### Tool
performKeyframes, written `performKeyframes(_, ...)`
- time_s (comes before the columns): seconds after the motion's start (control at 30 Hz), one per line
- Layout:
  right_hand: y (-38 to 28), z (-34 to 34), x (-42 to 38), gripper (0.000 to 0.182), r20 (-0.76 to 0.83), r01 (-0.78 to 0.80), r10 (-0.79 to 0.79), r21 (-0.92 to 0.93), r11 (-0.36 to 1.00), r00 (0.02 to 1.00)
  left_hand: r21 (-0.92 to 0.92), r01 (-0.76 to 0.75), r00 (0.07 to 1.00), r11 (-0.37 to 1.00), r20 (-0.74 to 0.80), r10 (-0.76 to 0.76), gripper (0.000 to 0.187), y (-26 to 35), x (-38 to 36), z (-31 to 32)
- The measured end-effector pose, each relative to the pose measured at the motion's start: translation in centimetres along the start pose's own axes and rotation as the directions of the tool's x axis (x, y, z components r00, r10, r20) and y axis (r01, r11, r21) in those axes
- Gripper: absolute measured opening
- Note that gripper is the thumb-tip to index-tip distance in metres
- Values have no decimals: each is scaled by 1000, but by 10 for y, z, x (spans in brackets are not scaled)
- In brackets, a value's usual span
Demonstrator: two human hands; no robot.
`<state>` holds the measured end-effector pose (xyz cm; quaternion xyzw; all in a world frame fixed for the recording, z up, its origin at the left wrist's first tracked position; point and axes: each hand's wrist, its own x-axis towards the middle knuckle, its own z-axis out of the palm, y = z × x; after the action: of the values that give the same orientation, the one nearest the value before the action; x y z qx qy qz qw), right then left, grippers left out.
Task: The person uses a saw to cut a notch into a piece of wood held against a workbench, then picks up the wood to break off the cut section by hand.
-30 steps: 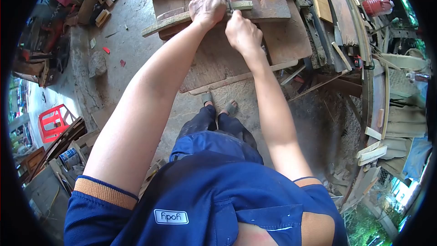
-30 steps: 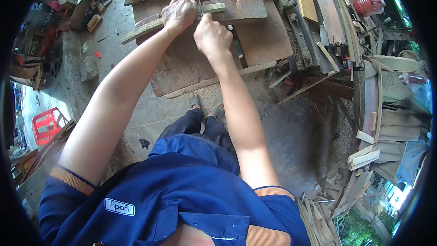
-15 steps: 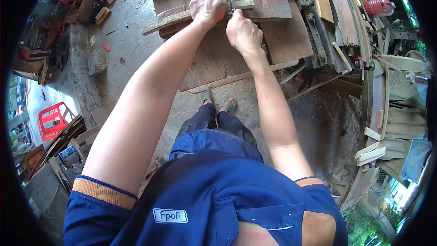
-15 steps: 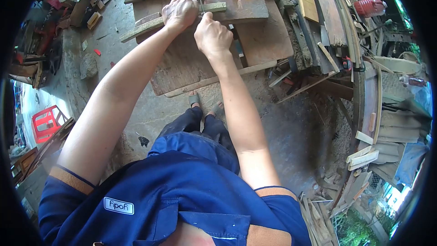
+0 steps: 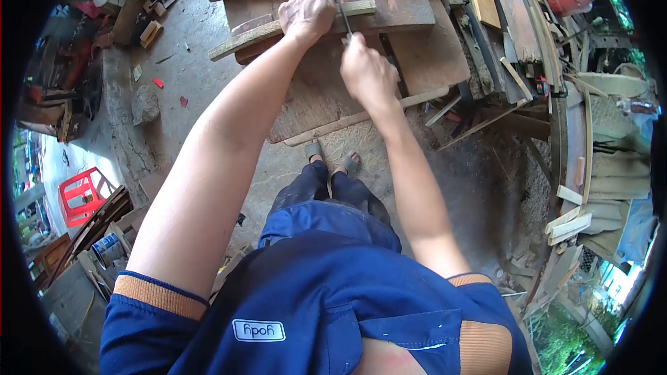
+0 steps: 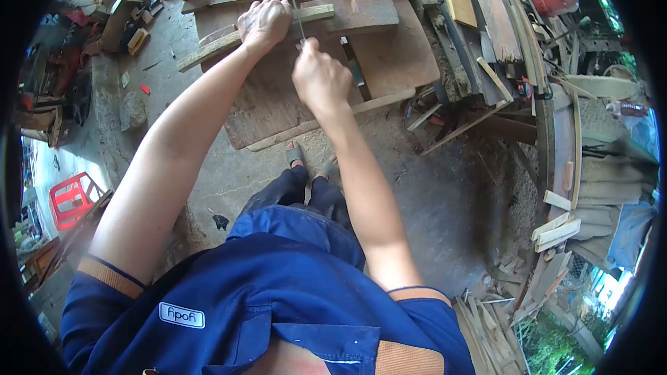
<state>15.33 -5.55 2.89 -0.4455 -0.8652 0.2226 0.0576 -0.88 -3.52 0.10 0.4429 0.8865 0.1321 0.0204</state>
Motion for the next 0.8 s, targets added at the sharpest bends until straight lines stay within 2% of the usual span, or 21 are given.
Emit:
performKeyframes(0.13, 3, -1, -29, 22, 113, -37, 45, -79, 996, 993, 22, 0, 1000, 1000, -27, 1, 45, -9, -2, 7)
performKeyframes(0.2, 3, 4, 1, 23, 7, 14, -14, -43, 999, 1000, 4, 8, 1000, 1000, -13, -8, 43, -5, -3, 7)
performKeyframes(0.3, -8, 6, 43, 23, -4, 17, -18, -39, 999, 1000, 14, -3, 1000, 1000, 14, 3, 41, -6, -3, 4)
performKeyframes(0.4, -2, 3, 15, 22, -36, 28, -29, -31, 999, 999, -16, 1, 1000, 1000, 4, 0, 42, -4, -1, 2)
performKeyframes(0.43, -3, -5, -5, 22, 44, -13, 15, -38, 999, 999, -14, 13, 1000, 1000, 7, -13, 41, -4, -1, 2)
performKeyframes(0.53, 1, -7, -30, 22, 141, -29, 40, -78, 996, 989, -7, -12, 1000, 1000, -29, 12, 47, -6, -4, 3)
performKeyframes(0.63, -1, -5, 11, 23, 32, 14, -12, -47, 999, 999, 2, 28, 1000, 1000, 7, -28, 46, -1, -6, -3)
performKeyframes(0.7, -8, 0, 41, 25, 22, 10, -9, -44, 999, 1000, 22, 18, 1000, 1000, 22, -18, 45, -3, -4, -2)
performKeyframes(0.8, -2, 1, 24, 25, 17, 11, -11, -25, 1000, 1000, -16, -36, 999, 999, -26, 35, 38, -5, -4, 4)
